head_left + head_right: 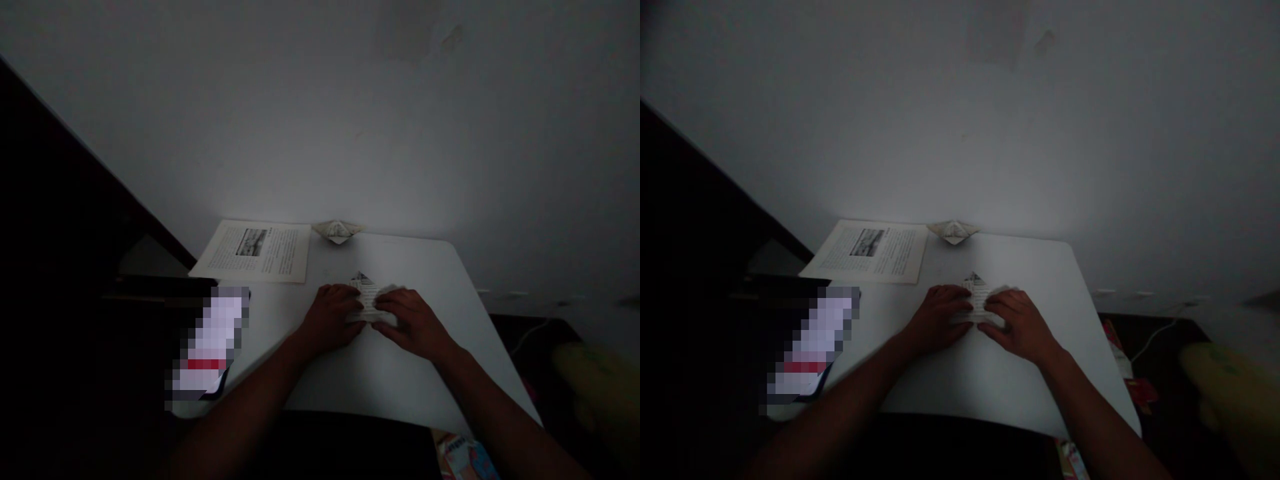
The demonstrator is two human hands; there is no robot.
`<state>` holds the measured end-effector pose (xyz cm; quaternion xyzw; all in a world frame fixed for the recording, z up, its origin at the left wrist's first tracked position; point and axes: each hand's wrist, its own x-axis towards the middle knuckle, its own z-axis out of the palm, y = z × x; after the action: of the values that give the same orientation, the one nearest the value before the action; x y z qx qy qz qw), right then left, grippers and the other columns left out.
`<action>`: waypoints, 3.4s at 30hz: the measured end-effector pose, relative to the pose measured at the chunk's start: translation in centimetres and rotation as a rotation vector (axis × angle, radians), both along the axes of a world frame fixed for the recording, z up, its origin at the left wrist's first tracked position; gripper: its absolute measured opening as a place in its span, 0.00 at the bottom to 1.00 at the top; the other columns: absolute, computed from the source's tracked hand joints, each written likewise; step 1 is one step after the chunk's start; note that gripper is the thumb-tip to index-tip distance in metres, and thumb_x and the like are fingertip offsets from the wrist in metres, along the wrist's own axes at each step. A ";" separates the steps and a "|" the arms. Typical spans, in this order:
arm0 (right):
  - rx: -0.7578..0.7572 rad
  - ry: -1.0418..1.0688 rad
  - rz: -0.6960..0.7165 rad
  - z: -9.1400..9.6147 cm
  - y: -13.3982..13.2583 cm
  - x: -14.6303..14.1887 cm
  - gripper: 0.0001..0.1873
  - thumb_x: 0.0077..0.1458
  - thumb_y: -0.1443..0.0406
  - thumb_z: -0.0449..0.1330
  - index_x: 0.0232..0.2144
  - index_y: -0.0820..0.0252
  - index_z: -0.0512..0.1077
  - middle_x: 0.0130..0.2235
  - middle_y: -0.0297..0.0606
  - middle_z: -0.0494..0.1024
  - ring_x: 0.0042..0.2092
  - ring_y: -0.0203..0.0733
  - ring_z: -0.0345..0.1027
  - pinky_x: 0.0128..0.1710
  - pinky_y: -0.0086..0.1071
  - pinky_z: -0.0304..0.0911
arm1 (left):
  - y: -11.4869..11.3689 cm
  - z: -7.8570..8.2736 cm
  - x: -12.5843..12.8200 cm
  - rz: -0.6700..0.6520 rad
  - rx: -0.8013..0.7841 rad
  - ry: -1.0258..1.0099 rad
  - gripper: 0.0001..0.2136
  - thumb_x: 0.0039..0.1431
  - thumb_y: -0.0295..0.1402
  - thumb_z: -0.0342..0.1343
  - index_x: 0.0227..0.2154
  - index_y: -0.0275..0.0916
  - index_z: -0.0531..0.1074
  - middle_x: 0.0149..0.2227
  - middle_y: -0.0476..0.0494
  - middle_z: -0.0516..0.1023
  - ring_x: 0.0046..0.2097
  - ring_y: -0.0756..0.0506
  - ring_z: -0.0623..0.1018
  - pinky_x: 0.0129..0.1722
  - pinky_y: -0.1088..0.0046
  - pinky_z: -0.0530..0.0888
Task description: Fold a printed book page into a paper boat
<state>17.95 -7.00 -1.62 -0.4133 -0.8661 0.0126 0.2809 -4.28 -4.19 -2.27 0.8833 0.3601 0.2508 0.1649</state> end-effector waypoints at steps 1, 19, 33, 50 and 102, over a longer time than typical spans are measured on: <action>-0.001 0.004 0.007 0.0 0.0 0.2 0.17 0.51 0.57 0.62 0.42 0.57 0.71 0.41 0.42 0.77 0.45 0.46 0.69 0.44 0.43 0.63 | 0.0 0.1 0.0 0.000 -0.004 -0.002 0.12 0.51 0.37 0.59 0.39 0.42 0.72 0.51 0.44 0.72 0.54 0.42 0.68 0.55 0.61 0.59; -0.035 0.070 -0.075 -0.5 0.3 1.3 0.05 0.53 0.62 0.61 0.33 0.56 0.74 0.36 0.38 0.78 0.39 0.42 0.70 0.41 0.38 0.62 | -0.1 1.1 -0.1 0.085 0.017 0.175 0.07 0.55 0.35 0.55 0.31 0.40 0.76 0.36 0.43 0.73 0.41 0.44 0.70 0.42 0.66 0.65; -0.289 0.045 -0.245 -0.2 1.4 1.4 0.12 0.53 0.54 0.60 0.28 0.56 0.76 0.29 0.37 0.76 0.35 0.43 0.69 0.38 0.37 0.60 | 0.5 2.3 1.0 0.221 -0.083 0.381 0.13 0.58 0.38 0.49 0.33 0.36 0.75 0.36 0.40 0.76 0.41 0.41 0.73 0.43 0.61 0.66; -0.795 -0.119 -0.480 3.2 3.9 0.6 0.20 0.42 0.47 0.61 0.22 0.58 0.76 0.18 0.34 0.71 0.23 0.40 0.65 0.24 0.31 0.56 | 1.7 3.2 0.8 0.367 -0.237 0.427 0.18 0.49 0.47 0.55 0.35 0.38 0.75 0.41 0.38 0.77 0.47 0.36 0.70 0.47 0.54 0.62; -0.722 -0.349 -0.463 3.5 5.1 -2.5 0.22 0.39 0.44 0.62 0.27 0.53 0.78 0.30 0.39 0.80 0.34 0.47 0.72 0.32 0.35 0.58 | 2.7 5.8 0.0 0.340 -0.319 0.564 0.18 0.45 0.45 0.58 0.34 0.36 0.73 0.42 0.35 0.77 0.45 0.36 0.75 0.48 0.51 0.63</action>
<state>15.43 -1.86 1.89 -0.6631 -0.7256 0.1806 -0.0354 -4.31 -1.47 3.55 0.8085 0.5676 -0.0381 0.1510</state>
